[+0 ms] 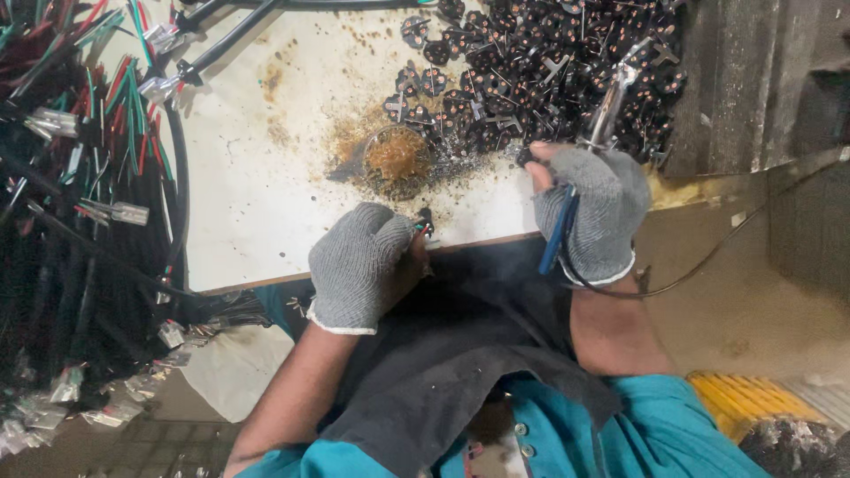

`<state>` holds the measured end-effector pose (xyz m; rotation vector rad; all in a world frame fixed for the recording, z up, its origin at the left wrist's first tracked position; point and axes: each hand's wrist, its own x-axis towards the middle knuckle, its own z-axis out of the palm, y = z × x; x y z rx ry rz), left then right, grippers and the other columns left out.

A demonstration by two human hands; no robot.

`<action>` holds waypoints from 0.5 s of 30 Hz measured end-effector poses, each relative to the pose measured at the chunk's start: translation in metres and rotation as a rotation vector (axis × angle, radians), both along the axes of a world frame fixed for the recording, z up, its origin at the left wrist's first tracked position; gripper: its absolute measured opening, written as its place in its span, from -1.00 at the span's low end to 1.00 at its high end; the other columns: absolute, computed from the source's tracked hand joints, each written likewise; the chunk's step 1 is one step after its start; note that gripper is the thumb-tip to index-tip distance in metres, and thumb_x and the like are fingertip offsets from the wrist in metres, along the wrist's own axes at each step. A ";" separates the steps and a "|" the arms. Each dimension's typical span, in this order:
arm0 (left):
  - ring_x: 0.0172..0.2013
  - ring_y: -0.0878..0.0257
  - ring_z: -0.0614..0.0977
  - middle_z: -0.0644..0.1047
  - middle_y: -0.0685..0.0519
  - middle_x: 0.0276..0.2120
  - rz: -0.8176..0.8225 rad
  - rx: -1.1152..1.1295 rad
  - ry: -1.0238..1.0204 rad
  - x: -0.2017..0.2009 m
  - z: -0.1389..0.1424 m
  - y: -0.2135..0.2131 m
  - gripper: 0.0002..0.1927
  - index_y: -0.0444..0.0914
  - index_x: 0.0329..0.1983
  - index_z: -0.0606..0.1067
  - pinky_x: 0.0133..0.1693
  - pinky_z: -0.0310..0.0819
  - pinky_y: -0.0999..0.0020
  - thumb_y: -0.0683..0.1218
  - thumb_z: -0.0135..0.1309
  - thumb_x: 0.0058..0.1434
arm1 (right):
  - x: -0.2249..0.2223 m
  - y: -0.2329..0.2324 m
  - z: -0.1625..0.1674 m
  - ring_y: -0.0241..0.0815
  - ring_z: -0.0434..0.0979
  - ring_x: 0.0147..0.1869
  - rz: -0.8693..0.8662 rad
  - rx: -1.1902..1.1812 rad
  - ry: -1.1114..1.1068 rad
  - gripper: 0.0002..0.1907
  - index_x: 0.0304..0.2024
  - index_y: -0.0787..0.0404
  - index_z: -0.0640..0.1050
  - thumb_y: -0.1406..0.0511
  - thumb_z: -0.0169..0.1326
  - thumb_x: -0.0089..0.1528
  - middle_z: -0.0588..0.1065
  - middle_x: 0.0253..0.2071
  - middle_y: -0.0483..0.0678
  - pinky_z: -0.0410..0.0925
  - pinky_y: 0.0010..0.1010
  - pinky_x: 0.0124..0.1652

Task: The person solders electrical wires to connector components at a workbench. They hold a wire in one gloved hand, dip it into a flux container, and use a soldering iron in the other hand to solder the connection, placing finished connectors on a large pile on the table.

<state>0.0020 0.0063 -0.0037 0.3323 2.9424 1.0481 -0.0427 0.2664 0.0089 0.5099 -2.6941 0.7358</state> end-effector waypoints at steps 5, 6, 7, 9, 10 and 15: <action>-0.40 0.00 0.56 0.46 0.02 -0.44 0.010 -0.005 -0.003 0.000 0.000 0.000 -0.81 -0.10 -0.45 0.46 -0.42 0.41 0.08 -0.02 0.26 0.12 | 0.005 -0.011 0.005 -0.13 0.61 -0.21 -0.252 -0.115 -0.331 -0.80 -0.15 0.12 0.67 0.38 0.41 0.20 0.60 -0.26 -0.05 0.43 -0.33 -0.19; -0.40 0.01 0.56 0.45 0.02 -0.44 0.013 -0.001 -0.001 0.000 0.000 0.000 -0.80 -0.10 -0.46 0.45 -0.41 0.41 0.08 -0.02 0.27 0.12 | 0.005 -0.012 0.006 -0.08 0.59 -0.17 -0.214 -0.052 -0.215 -0.79 -0.17 0.15 0.65 0.38 0.43 0.20 0.58 -0.25 -0.01 0.42 -0.31 -0.15; -0.40 0.01 0.56 0.45 0.03 -0.44 0.015 0.003 0.002 0.000 0.000 0.000 -0.79 -0.10 -0.47 0.44 -0.41 0.41 0.08 -0.02 0.27 0.12 | 0.003 -0.012 0.006 -0.04 0.57 -0.13 -0.176 0.012 -0.100 -0.78 -0.19 0.17 0.64 0.39 0.45 0.20 0.56 -0.23 0.03 0.42 -0.28 -0.11; -0.40 0.00 0.56 0.46 0.02 -0.43 0.010 -0.009 0.006 0.000 -0.001 0.000 -0.80 -0.11 -0.45 0.45 -0.41 0.41 0.08 -0.02 0.27 0.12 | 0.000 -0.012 0.006 -0.02 0.59 -0.12 -0.043 -0.105 0.029 -0.73 -0.15 0.29 0.54 0.41 0.41 0.24 0.58 -0.19 0.06 0.44 -0.27 -0.11; -0.40 0.00 0.56 0.46 0.01 -0.43 0.005 -0.015 0.008 0.000 -0.001 0.000 -0.80 -0.11 -0.44 0.46 -0.42 0.41 0.08 -0.02 0.27 0.11 | -0.002 -0.011 0.006 -0.01 0.59 -0.12 0.021 -0.164 0.094 -0.70 -0.14 0.35 0.49 0.42 0.39 0.25 0.59 -0.17 0.07 0.45 -0.26 -0.11; -0.39 0.01 0.57 0.47 0.03 -0.42 0.007 -0.006 0.015 0.000 -0.002 0.001 -0.81 -0.11 -0.44 0.46 -0.41 0.42 0.08 -0.02 0.27 0.12 | 0.010 -0.011 0.007 -0.08 0.63 -0.09 -0.145 -0.101 -0.121 -0.80 -0.15 0.20 0.64 0.39 0.44 0.25 0.60 -0.16 0.00 0.47 -0.32 -0.08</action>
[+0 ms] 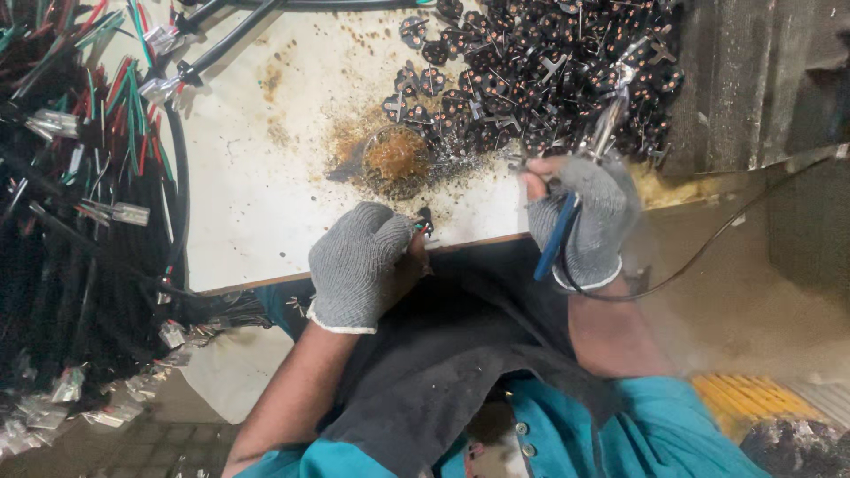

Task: The person solders electrical wires to connector components at a workbench. They hold a wire in one gloved hand, dip it into a flux container, and use a soldering iron in the other hand to solder the connection, placing finished connectors on a large pile on the table.

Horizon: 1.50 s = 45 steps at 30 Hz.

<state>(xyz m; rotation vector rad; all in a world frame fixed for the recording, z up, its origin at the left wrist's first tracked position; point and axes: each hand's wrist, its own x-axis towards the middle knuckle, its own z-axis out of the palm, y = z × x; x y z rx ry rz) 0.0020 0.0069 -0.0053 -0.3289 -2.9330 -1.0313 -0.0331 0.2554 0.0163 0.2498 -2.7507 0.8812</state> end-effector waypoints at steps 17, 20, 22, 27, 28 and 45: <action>-0.40 0.02 0.57 0.47 0.04 -0.45 0.012 -0.002 -0.019 -0.003 0.001 -0.002 -0.79 -0.11 -0.49 0.46 -0.42 0.42 0.10 -0.03 0.28 0.10 | 0.007 0.011 -0.037 -0.28 0.60 -0.15 0.046 -0.337 -0.224 -0.74 -0.20 0.23 0.53 0.41 0.41 0.21 0.58 -0.26 -0.08 0.45 -0.39 -0.14; -0.40 0.02 0.58 0.47 0.03 -0.44 0.028 0.015 0.025 -0.003 0.002 -0.002 -0.81 -0.13 -0.49 0.46 -0.41 0.44 0.11 -0.06 0.27 0.07 | 0.003 0.009 -0.026 -0.26 0.63 -0.11 0.121 -0.320 -0.267 -0.84 -0.17 0.23 0.58 0.43 0.32 0.24 0.60 -0.22 -0.06 0.48 -0.42 -0.12; -0.41 0.02 0.57 0.47 0.03 -0.46 0.049 0.010 0.037 -0.004 0.002 0.000 -0.80 -0.12 -0.52 0.45 -0.41 0.45 0.10 -0.06 0.27 0.06 | -0.002 0.011 -0.013 -0.26 0.64 -0.16 0.174 -0.168 -0.318 -0.88 -0.22 0.22 0.62 0.44 0.28 0.21 0.62 -0.26 -0.05 0.46 -0.42 -0.12; -0.41 0.02 0.58 0.47 0.04 -0.46 0.062 0.007 0.069 -0.004 0.001 0.001 -0.82 -0.12 -0.52 0.47 -0.41 0.45 0.10 -0.08 0.28 0.01 | -0.009 0.003 -0.001 -0.14 0.60 -0.32 0.244 -0.044 -0.325 -0.88 -0.29 0.13 0.67 0.37 0.31 0.10 0.61 -0.38 -0.06 0.43 -0.33 -0.22; -0.41 0.02 0.58 0.48 0.04 -0.46 0.061 0.009 0.069 -0.004 0.001 0.001 -0.82 -0.11 -0.51 0.48 -0.41 0.45 0.10 -0.07 0.29 0.01 | -0.010 0.002 -0.001 -0.09 0.58 -0.31 0.303 -0.018 -0.261 -0.87 -0.30 0.11 0.68 0.37 0.33 0.09 0.61 -0.38 -0.06 0.41 -0.29 -0.21; -0.42 0.02 0.57 0.47 0.03 -0.46 0.051 0.015 0.066 -0.003 0.000 0.003 -0.84 -0.11 -0.48 0.49 -0.42 0.43 0.09 -0.07 0.28 0.01 | -0.013 -0.051 0.003 0.08 0.49 -0.24 0.311 0.161 -0.101 -0.88 -0.27 0.03 0.63 0.29 0.25 0.12 0.49 -0.40 -0.05 0.34 -0.11 -0.18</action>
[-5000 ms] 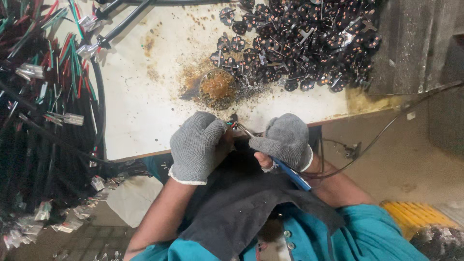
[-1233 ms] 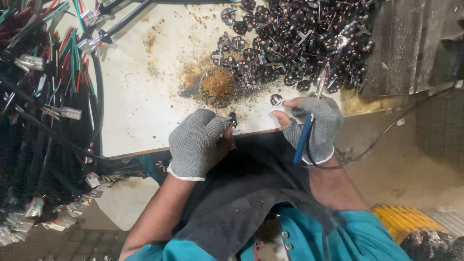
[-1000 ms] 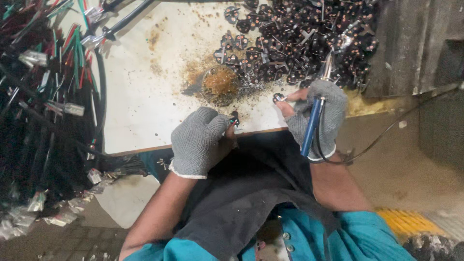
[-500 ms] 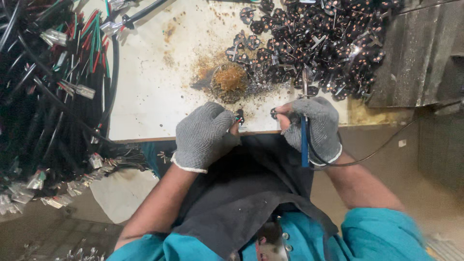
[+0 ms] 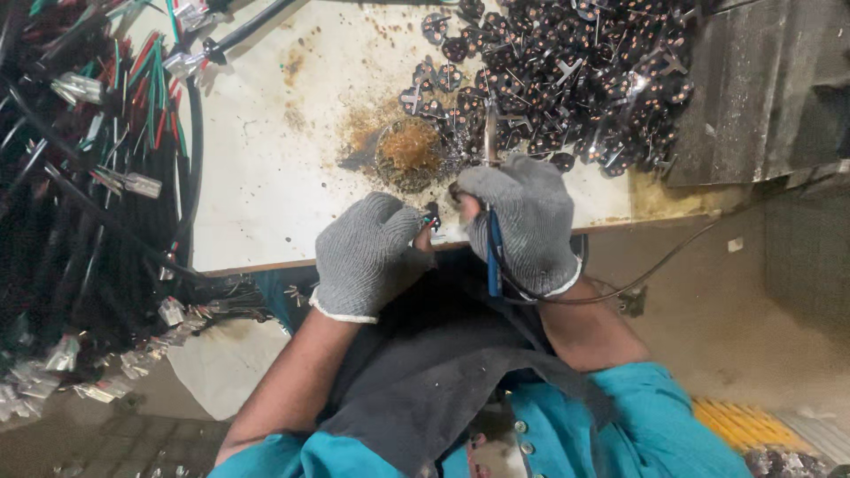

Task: The person solders electrical wires to connector components at a workbench. They hold a wire in one gloved hand, dip it into a flux container, and use a soldering iron in the other hand to solder the connection, placing finished connectors on a large pile on the table.

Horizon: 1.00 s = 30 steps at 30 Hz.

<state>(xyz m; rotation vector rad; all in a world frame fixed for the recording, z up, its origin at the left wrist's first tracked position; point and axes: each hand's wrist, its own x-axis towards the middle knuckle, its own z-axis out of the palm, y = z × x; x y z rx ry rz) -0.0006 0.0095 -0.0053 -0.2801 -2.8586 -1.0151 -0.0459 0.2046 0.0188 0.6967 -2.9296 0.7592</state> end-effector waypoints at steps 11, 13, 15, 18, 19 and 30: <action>-0.43 0.02 0.57 0.47 0.03 -0.47 -0.022 -0.013 -0.056 0.000 -0.001 -0.001 -0.81 -0.10 -0.51 0.47 -0.43 0.44 0.09 -0.01 0.26 0.07 | -0.015 0.019 0.017 0.08 0.42 -0.27 0.360 -0.021 0.061 -0.56 0.08 0.06 0.48 0.34 0.24 0.14 0.37 -0.39 -0.04 0.26 -0.09 -0.22; -0.43 0.03 0.57 0.47 0.03 -0.46 -0.017 -0.015 -0.054 0.000 -0.001 -0.001 -0.84 -0.10 -0.48 0.49 -0.44 0.44 0.10 -0.01 0.26 0.06 | -0.014 0.018 0.016 0.08 0.41 -0.30 0.318 -0.062 0.026 -0.61 0.04 0.05 0.46 0.31 0.27 0.19 0.36 -0.41 -0.03 0.25 -0.09 -0.26; -0.43 0.03 0.57 0.47 0.03 -0.46 -0.031 -0.009 -0.042 0.000 0.000 -0.001 -0.85 -0.09 -0.46 0.50 -0.43 0.44 0.10 -0.01 0.25 0.07 | -0.010 0.013 0.016 0.07 0.44 -0.26 0.313 -0.058 0.052 -0.60 0.06 0.07 0.48 0.31 0.25 0.18 0.42 -0.36 -0.03 0.25 -0.09 -0.27; -0.41 0.04 0.58 0.47 0.04 -0.45 -0.040 0.007 -0.047 0.000 0.000 -0.003 -0.85 -0.09 -0.46 0.49 -0.43 0.44 0.11 -0.02 0.24 0.10 | 0.002 -0.001 0.016 0.04 0.48 -0.26 0.275 -0.006 0.123 -0.68 -0.01 0.03 0.51 0.26 0.27 0.20 0.50 -0.28 -0.03 0.28 -0.13 -0.28; -0.41 0.04 0.58 0.48 0.05 -0.45 -0.045 0.013 -0.049 0.000 0.000 -0.004 -0.84 -0.10 -0.47 0.48 -0.42 0.44 0.12 -0.03 0.24 0.10 | 0.006 -0.004 0.016 0.03 0.50 -0.26 0.254 0.019 0.155 -0.71 -0.05 0.01 0.52 0.24 0.28 0.20 0.52 -0.26 -0.02 0.30 -0.15 -0.29; -0.44 0.02 0.57 0.46 0.03 -0.48 0.011 -0.009 0.017 -0.005 0.003 0.002 -0.85 -0.10 -0.50 0.49 -0.43 0.43 0.10 -0.06 0.27 0.00 | 0.009 0.017 0.005 0.06 0.57 -0.20 0.436 -0.141 0.129 -0.74 -0.14 0.23 0.57 0.30 0.28 0.15 0.52 -0.15 0.07 0.45 -0.13 -0.25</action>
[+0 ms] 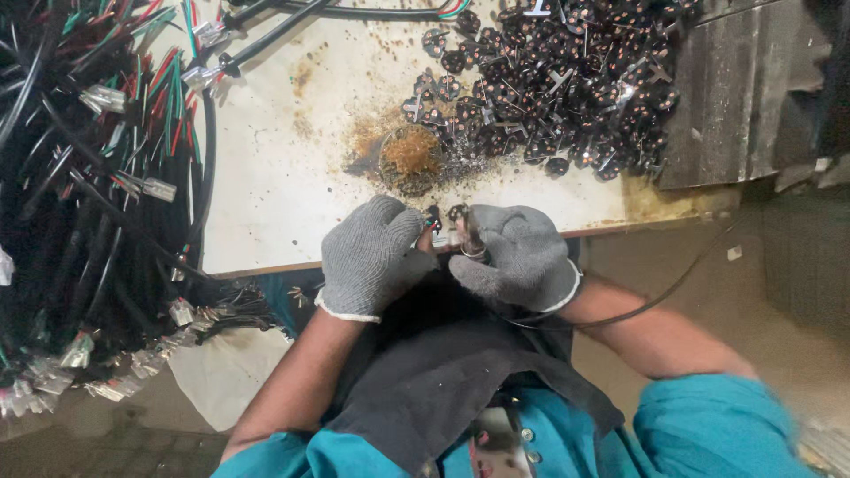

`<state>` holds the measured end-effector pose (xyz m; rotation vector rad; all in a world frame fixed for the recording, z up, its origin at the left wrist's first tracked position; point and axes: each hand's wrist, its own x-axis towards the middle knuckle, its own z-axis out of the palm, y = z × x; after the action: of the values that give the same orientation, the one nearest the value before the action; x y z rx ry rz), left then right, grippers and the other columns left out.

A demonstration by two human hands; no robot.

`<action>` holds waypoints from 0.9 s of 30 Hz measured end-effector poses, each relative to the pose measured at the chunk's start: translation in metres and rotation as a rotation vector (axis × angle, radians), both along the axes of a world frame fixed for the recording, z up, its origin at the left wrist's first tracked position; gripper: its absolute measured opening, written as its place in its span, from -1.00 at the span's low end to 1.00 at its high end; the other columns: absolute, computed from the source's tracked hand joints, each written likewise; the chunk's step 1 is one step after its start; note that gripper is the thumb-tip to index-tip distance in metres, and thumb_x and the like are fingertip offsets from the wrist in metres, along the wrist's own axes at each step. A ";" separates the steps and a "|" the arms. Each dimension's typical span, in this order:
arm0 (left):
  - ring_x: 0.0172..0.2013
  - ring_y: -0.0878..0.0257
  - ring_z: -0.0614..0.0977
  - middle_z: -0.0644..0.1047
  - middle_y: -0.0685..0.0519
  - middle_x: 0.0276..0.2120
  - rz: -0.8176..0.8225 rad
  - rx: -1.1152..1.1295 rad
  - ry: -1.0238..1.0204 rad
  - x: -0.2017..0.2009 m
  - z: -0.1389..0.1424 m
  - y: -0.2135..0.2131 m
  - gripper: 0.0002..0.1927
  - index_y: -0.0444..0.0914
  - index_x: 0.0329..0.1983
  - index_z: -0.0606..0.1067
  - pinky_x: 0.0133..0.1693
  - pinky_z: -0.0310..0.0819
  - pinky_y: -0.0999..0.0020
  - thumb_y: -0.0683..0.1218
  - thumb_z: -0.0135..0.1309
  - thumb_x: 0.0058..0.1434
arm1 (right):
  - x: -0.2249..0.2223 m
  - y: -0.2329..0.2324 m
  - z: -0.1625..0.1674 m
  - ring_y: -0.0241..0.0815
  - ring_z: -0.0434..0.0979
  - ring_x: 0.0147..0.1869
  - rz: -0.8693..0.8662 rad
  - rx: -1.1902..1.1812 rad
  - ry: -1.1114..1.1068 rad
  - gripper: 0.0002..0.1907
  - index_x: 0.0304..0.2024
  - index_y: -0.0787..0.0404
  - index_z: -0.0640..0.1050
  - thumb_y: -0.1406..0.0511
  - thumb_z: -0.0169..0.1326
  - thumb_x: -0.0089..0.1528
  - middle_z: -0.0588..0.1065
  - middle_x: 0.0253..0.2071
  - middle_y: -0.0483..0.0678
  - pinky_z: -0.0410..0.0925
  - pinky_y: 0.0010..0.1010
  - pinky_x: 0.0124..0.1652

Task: The person solders electrical wires to connector components at a workbench. They hold a wire in one gloved hand, dip it into a flux container, and use a soldering iron in the other hand to solder the connection, placing finished connectors on a large pile on the table.

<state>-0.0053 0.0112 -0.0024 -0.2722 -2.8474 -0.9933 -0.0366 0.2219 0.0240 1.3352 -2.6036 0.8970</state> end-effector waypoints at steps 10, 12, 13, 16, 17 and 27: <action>-0.43 0.03 0.57 0.47 0.04 -0.46 0.012 0.020 0.013 0.005 -0.007 -0.002 -0.83 -0.09 -0.48 0.49 -0.42 0.44 0.11 -0.08 0.30 0.01 | 0.007 -0.020 -0.029 0.02 0.59 -0.19 -0.338 -0.192 0.108 -0.82 -0.31 0.09 0.58 0.45 0.29 0.12 0.60 -0.32 -0.03 0.37 -0.14 -0.16; -0.45 0.04 0.57 0.47 0.04 -0.47 -0.003 0.034 0.008 0.006 -0.007 -0.003 -0.80 -0.09 -0.49 0.49 -0.43 0.42 0.11 -0.06 0.33 0.00 | 0.006 -0.020 -0.025 -0.05 0.61 -0.19 -0.439 -0.282 -0.060 -0.83 -0.24 0.15 0.62 0.44 0.35 0.19 0.60 -0.29 -0.03 0.42 -0.26 -0.16; -0.45 0.04 0.57 0.47 0.04 -0.47 -0.013 0.041 0.003 0.006 -0.007 -0.005 -0.79 -0.09 -0.50 0.49 -0.44 0.42 0.11 -0.05 0.35 -0.01 | 0.006 -0.021 -0.022 -0.09 0.62 -0.19 -0.492 -0.325 -0.145 -0.84 -0.20 0.18 0.63 0.43 0.37 0.22 0.60 -0.28 -0.03 0.44 -0.32 -0.17; -0.43 0.04 0.59 0.50 0.04 -0.43 -0.047 0.083 -0.013 0.008 -0.009 -0.010 -0.79 -0.08 -0.46 0.52 -0.44 0.42 0.13 -0.02 0.36 -0.03 | 0.000 -0.019 -0.006 -0.03 0.58 -0.10 -0.324 -0.347 -0.107 -0.77 -0.29 0.13 0.57 0.31 0.41 0.14 0.63 -0.25 -0.07 0.43 -0.21 -0.04; -0.42 0.04 0.59 0.51 0.04 -0.42 -0.064 0.095 -0.012 0.010 -0.010 -0.012 -0.80 -0.08 -0.44 0.53 -0.44 0.43 0.13 -0.01 0.36 -0.03 | -0.002 -0.018 -0.001 0.01 0.57 -0.12 -0.303 -0.323 -0.159 -0.71 -0.24 0.19 0.58 0.27 0.41 0.07 0.60 -0.25 -0.01 0.42 -0.20 -0.08; -0.31 0.03 0.62 0.55 0.05 -0.34 -0.176 0.041 -0.090 0.010 -0.003 -0.014 -0.79 -0.03 -0.35 0.59 -0.35 0.49 0.12 0.01 0.34 -0.04 | -0.008 -0.008 -0.012 -0.04 0.58 -0.20 -0.142 -0.227 -0.337 -0.62 -0.16 0.11 0.66 0.19 0.49 0.04 0.57 -0.33 -0.05 0.41 -0.26 -0.17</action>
<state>0.0045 -0.0029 -0.0059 -0.4942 -2.9201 -1.1219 -0.0442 0.2139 0.0121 1.0032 -2.6788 1.4502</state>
